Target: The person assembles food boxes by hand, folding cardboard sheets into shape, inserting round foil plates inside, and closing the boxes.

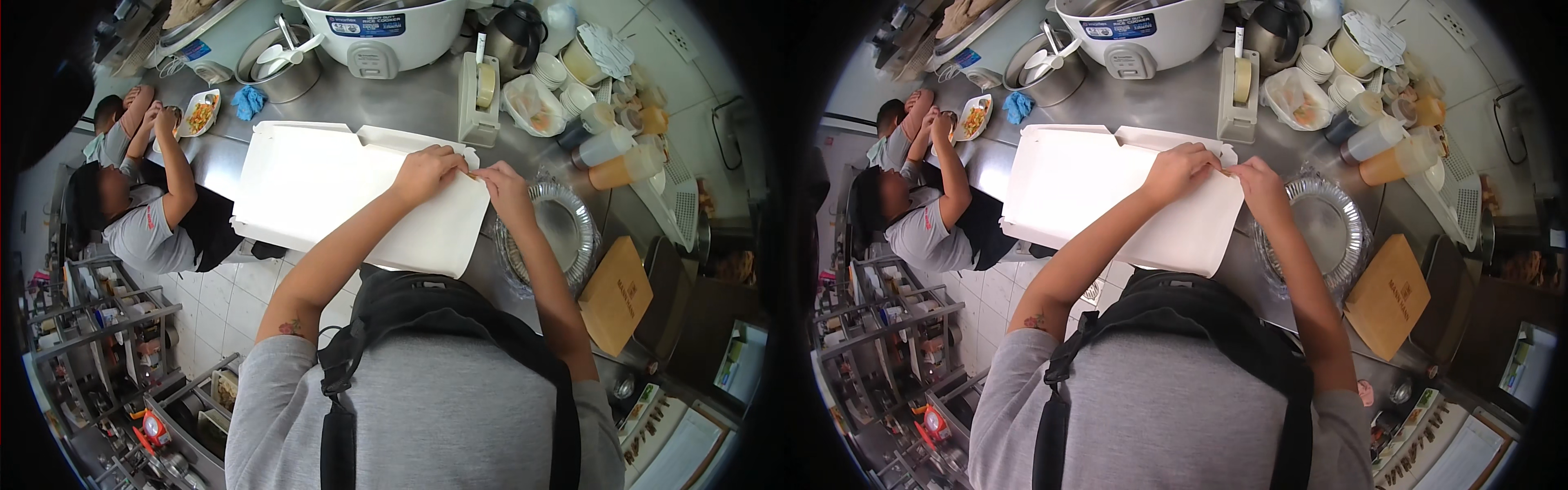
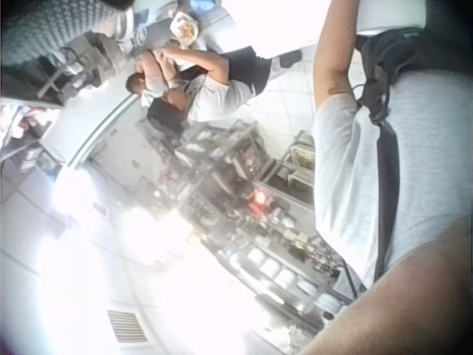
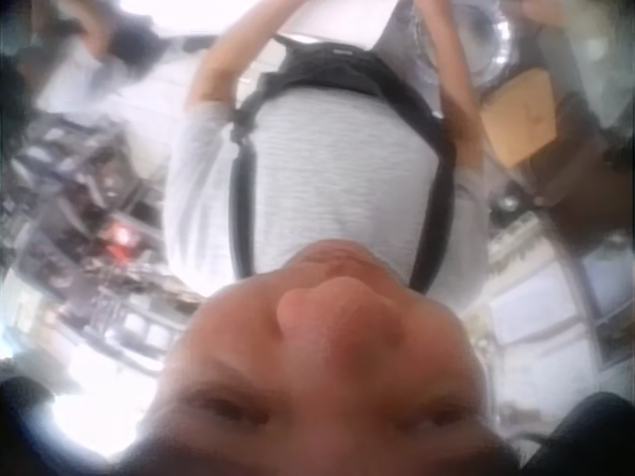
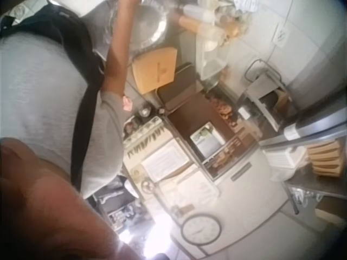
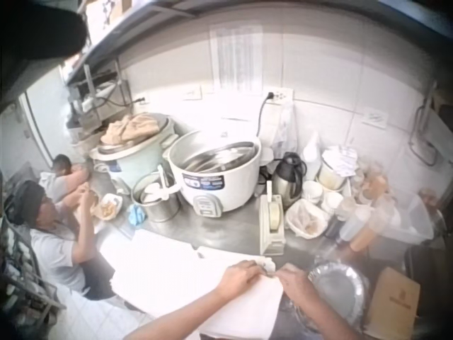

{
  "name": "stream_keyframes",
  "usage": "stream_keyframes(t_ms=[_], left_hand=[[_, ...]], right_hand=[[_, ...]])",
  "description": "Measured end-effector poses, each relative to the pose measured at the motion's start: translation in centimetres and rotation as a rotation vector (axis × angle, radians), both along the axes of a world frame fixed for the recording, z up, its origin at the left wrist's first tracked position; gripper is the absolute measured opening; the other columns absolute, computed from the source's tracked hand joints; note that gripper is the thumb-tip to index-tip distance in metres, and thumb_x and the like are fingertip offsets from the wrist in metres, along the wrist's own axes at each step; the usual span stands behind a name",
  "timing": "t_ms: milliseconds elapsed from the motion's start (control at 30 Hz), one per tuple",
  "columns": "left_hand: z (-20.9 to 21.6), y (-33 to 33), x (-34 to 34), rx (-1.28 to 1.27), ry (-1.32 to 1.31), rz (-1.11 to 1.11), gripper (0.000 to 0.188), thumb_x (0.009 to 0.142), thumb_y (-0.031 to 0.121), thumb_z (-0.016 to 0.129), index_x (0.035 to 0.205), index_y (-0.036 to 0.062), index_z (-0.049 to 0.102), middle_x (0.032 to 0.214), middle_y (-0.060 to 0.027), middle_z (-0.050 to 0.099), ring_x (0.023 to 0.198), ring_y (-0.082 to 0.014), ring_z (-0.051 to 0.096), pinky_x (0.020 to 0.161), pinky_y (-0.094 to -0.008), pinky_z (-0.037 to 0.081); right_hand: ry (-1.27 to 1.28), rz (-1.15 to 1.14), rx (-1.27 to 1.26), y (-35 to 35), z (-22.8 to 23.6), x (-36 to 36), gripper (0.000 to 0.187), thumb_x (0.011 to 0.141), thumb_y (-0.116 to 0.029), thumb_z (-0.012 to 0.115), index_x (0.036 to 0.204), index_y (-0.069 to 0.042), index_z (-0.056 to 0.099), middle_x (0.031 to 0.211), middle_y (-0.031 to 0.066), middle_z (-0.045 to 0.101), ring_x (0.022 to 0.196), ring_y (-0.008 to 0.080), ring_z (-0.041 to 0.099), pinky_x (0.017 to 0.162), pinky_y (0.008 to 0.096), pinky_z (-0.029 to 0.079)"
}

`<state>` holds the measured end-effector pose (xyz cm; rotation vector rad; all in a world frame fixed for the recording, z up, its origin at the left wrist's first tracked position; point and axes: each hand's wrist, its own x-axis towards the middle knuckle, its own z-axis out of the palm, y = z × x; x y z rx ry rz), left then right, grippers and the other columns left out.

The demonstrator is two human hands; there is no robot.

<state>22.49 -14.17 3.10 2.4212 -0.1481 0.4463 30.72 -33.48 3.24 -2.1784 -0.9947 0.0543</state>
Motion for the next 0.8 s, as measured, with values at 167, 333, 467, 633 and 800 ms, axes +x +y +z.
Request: stream_keyframes(t_ms=[167,333,467,633,800], left_hand=[[-0.6,2.9,-0.2,0.087,0.066,0.077,0.012,0.081,0.011,0.064,0.093,0.0119,0.068,0.093,-0.0041,0.068,0.088,-0.0272,0.063,0.083,-0.0380,0.049],[0.3,4.5,-0.6,0.185,0.098,-0.013,0.012,0.085,0.017,0.063,0.093,0.0116,0.070,0.091,-0.0041,0.069,0.090,-0.0264,0.063,0.086,-0.0374,0.047],[1.2,3.8,-0.2,0.195,0.025,-0.013,0.011,0.085,0.018,0.063,0.091,0.0129,0.071,0.090,-0.0028,0.069,0.088,-0.0244,0.063,0.086,-0.0377,0.046],[1.9,3.6,-0.3,0.240,-0.050,-0.053,0.011,0.083,0.018,0.064,0.091,0.0143,0.071,0.088,-0.0010,0.068,0.086,-0.0228,0.062,0.083,-0.0360,0.046],[2.0,3.0,-0.5,0.425,-0.042,-0.046,0.011,0.082,0.018,0.064,0.089,0.0164,0.071,0.088,0.0012,0.067,0.084,-0.0218,0.062,0.082,-0.0348,0.045]], right_hand=[[0.008,0.042,-0.137,0.3,1.2,-0.4,0.023,0.086,-0.009,0.056,0.103,-0.012,0.071,0.096,0.0093,0.062,0.086,0.0304,0.064,0.075,0.0389,0.052],[-0.066,0.126,-0.220,0.3,2.3,-0.2,0.029,0.085,-0.007,0.054,0.110,-0.014,0.069,0.093,0.0114,0.061,0.086,0.0314,0.064,0.075,0.0400,0.052],[-0.164,0.126,-0.277,1.0,3.7,-0.2,0.036,0.085,-0.005,0.053,0.119,-0.013,0.062,0.094,0.0134,0.062,0.087,0.0330,0.064,0.075,0.0409,0.052],[-0.247,0.223,-0.245,1.1,4.5,0.1,0.033,0.086,-0.003,0.049,0.118,-0.008,0.050,0.096,0.0176,0.064,0.089,0.0356,0.064,0.073,0.0443,0.052],[-0.246,0.275,-0.328,1.9,5.5,-0.5,0.027,0.087,-0.004,0.049,0.113,-0.009,0.050,0.092,0.0160,0.065,0.087,0.0346,0.065,0.071,0.0434,0.052]])
